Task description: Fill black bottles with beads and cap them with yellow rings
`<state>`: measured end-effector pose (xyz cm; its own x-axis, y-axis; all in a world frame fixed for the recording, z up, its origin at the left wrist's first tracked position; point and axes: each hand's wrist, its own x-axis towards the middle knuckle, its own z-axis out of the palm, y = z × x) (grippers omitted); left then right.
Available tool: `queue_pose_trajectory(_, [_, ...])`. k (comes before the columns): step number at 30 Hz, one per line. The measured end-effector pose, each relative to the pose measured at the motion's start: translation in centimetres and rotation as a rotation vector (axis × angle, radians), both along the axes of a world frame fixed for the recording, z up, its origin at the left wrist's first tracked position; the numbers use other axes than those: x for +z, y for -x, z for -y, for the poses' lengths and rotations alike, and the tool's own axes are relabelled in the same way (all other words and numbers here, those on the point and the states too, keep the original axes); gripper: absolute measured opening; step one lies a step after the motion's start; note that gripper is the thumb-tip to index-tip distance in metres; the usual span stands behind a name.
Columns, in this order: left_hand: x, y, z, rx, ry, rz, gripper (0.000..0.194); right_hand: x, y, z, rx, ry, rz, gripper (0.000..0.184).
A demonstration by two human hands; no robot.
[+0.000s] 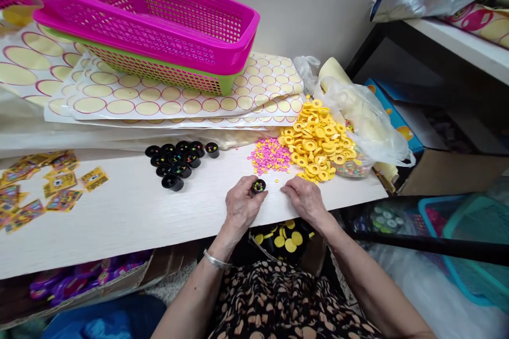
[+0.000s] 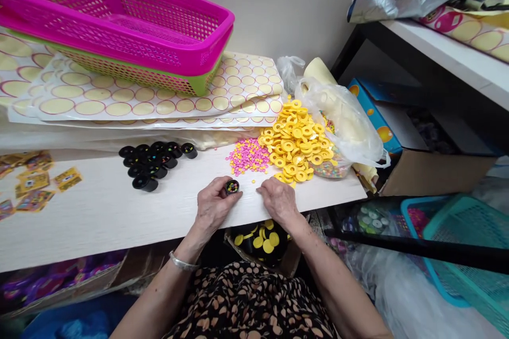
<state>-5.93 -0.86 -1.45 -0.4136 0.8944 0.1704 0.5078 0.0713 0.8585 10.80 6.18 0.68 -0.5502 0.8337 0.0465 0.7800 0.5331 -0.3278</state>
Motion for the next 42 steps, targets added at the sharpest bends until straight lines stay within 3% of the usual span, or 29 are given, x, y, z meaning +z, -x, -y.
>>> queue_pose_trajectory(3, [0.0,0.0,-0.1,-0.006,0.001,-0.002,0.029,0.8,0.2,-1.1,0.047,0.074,0.108,0.020])
queue_pose_trajectory(7, [0.0,0.1,-0.2,-0.013,0.012,-0.014,0.030,1.8,0.8,-1.5,0.223,0.005,0.215,0.020])
queue_pose_trajectory(10, [-0.1,0.1,-0.2,-0.023,0.010,-0.014,0.030,1.9,1.2,-1.5,0.189,-0.015,0.223,0.022])
queue_pose_trajectory(15, [-0.1,0.1,-0.1,-0.022,-0.001,0.001,0.030,1.6,1.4,-2.4,0.015,0.074,0.118,0.020])
queue_pose_trajectory(22, [-0.1,0.0,-0.1,-0.016,0.011,0.008,0.029,0.8,0.1,-2.6,0.022,0.042,-0.197,0.019])
queue_pose_trajectory(29, [0.0,0.0,0.0,-0.040,0.000,-0.018,0.027,0.2,0.5,-1.1,0.100,-0.043,-0.084,0.018])
queue_pose_trajectory(36, [0.6,-0.2,0.1,-0.077,0.003,-0.035,0.020,1.3,3.3,0.2,0.248,-0.017,-0.450,0.014])
queue_pose_trajectory(42, [0.8,-0.1,0.3,-0.097,-0.013,-0.008,0.023,2.2,4.8,0.5,0.328,-0.061,-0.321,0.021])
